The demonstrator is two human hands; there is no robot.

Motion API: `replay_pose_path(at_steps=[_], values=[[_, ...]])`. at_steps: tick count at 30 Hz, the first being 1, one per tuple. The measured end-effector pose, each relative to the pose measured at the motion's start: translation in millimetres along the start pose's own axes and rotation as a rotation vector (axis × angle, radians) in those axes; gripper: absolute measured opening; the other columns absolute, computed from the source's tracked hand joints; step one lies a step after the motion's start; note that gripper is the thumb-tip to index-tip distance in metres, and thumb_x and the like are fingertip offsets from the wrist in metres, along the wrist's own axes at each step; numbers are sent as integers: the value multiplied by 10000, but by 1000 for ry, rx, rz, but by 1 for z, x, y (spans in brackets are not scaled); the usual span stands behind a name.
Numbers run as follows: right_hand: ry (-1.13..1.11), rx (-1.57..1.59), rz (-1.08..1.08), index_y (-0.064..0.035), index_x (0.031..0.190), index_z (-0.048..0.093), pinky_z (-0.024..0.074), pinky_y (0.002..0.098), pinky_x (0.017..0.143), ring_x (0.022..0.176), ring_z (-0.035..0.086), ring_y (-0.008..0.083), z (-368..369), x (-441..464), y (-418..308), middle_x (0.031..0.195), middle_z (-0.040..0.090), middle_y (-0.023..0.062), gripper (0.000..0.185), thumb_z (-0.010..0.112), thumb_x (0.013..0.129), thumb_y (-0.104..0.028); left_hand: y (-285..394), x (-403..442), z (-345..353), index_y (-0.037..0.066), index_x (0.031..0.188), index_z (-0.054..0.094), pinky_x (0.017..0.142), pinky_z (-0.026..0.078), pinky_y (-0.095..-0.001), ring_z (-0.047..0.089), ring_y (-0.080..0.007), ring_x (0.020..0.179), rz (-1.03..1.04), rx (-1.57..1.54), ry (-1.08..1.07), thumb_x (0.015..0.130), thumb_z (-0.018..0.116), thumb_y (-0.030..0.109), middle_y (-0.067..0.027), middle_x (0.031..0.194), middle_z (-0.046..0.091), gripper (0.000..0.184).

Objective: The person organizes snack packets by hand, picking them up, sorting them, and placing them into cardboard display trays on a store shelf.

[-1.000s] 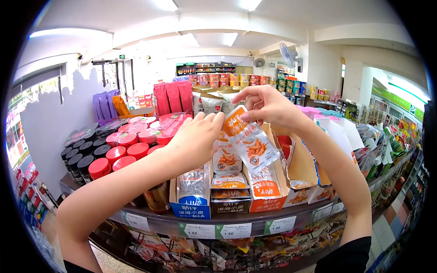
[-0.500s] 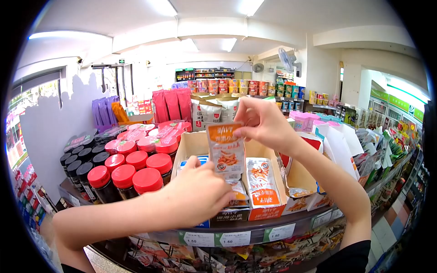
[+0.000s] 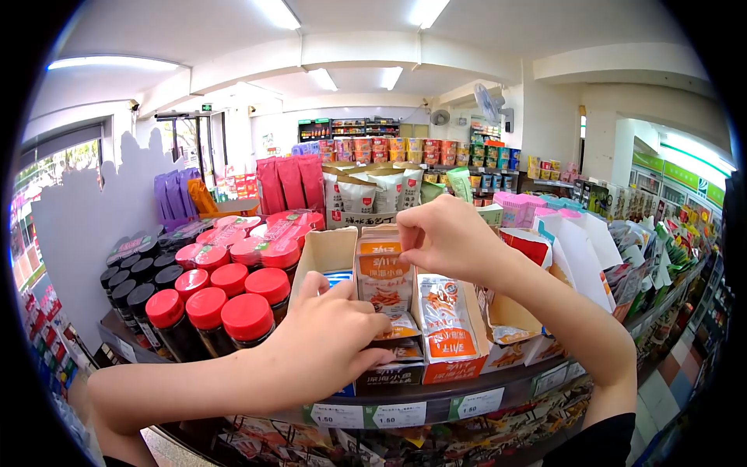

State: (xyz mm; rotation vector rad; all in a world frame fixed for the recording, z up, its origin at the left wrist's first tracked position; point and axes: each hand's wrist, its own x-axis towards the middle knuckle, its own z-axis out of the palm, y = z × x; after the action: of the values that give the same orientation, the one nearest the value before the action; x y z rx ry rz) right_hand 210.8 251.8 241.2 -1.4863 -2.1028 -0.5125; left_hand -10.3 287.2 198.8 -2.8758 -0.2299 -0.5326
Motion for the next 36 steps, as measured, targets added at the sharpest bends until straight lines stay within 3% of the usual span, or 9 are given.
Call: replay_pose_path(at_steps=[5,11,20,23,25,29,32,36], values=[[9,3,16,-16,698,615,496,338,627,688,660,241,12,10,14,692,658,107,133,725,681,-88,-7,9,-1,134,978,697,811,312,-375,526,-215,901,19,-74,9,809,675,445,-31,850,652,354],[-3,43,35,-14,693,615,485,352,605,670,635,244,19,17,24,684,632,114,136,731,674,-85,-6,12,-3,117,986,688,813,315,-370,542,-211,937,72,-68,-55,789,691,435,-32,913,669,374],[-39,-48,26,-54,901,598,487,389,690,792,629,266,22,18,13,767,621,94,330,778,657,-184,4,17,-9,90,971,680,784,345,-370,551,-205,922,111,57,-145,736,702,296,-36,853,667,314],[-51,-85,-10,-62,963,587,493,395,718,819,633,277,26,19,12,799,630,92,410,790,650,-232,2,19,0,89,960,680,790,359,-375,554,-196,909,156,125,-7,736,704,276,-30,822,661,292],[-94,-104,-23,-62,982,590,497,398,737,838,636,283,28,21,15,826,641,96,438,794,643,-250,1,21,2,84,927,677,797,364,-380,561,-195,894,139,121,-29,726,695,234,-29,810,657,251],[-239,81,115,-49,999,614,502,386,759,862,644,291,27,26,17,908,675,126,470,801,620,-254,-2,22,6,78,833,661,811,366,-385,571,-201,851,180,327,74,677,682,132,-38,776,640,166],[-246,69,72,-22,969,637,501,363,755,834,644,282,32,28,23,894,679,135,439,794,620,-237,-15,25,8,80,783,646,811,364,-383,573,-212,819,153,226,105,640,668,76,-47,739,615,144],[-337,243,135,14,976,650,496,304,712,771,633,194,30,33,30,853,677,109,408,771,635,-175,-28,35,-1,70,782,650,780,364,-405,567,-254,794,97,62,92,685,648,32,-90,719,585,105]])
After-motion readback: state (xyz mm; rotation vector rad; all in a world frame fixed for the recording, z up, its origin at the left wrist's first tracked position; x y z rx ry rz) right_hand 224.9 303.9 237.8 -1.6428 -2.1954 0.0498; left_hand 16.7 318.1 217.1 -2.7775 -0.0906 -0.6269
